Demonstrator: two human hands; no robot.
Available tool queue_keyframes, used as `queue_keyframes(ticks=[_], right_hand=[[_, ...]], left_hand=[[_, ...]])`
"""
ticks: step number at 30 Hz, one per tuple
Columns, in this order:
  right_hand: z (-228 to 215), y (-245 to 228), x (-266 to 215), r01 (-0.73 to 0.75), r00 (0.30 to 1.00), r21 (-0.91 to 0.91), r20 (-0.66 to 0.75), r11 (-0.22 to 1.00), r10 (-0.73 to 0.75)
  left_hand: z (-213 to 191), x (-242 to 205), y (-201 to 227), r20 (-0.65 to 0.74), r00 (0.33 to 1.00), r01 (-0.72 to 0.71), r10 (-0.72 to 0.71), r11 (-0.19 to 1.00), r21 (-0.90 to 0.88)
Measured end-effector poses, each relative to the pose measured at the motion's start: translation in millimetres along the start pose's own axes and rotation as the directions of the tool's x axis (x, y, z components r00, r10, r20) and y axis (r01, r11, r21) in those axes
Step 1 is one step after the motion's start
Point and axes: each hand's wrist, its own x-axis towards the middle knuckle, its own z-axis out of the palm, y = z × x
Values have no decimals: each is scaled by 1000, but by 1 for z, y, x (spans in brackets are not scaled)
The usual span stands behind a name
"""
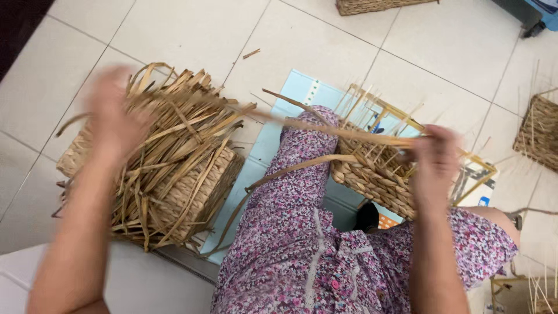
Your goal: The person weaves dried plant fibers around a wire frame to create a basket, repeatedly threading long strips through the frame and tightening them by hand.
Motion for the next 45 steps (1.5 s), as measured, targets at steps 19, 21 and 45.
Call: queue_keyframes(ticks=[19, 21, 45], right_hand=[[49, 27, -19, -113, 958, -658, 127, 745, 258], [55, 23, -12, -213, 916, -668, 117, 713, 383], [53, 51, -15, -279, 900, -508, 158, 815, 406]], left_hand=[[315, -51, 125, 524, 666, -460, 531, 845, -273], [319, -48, 119, 575, 681, -372, 453, 891, -260], [320, -43, 128, 652, 631, -445, 420, 885, -139]])
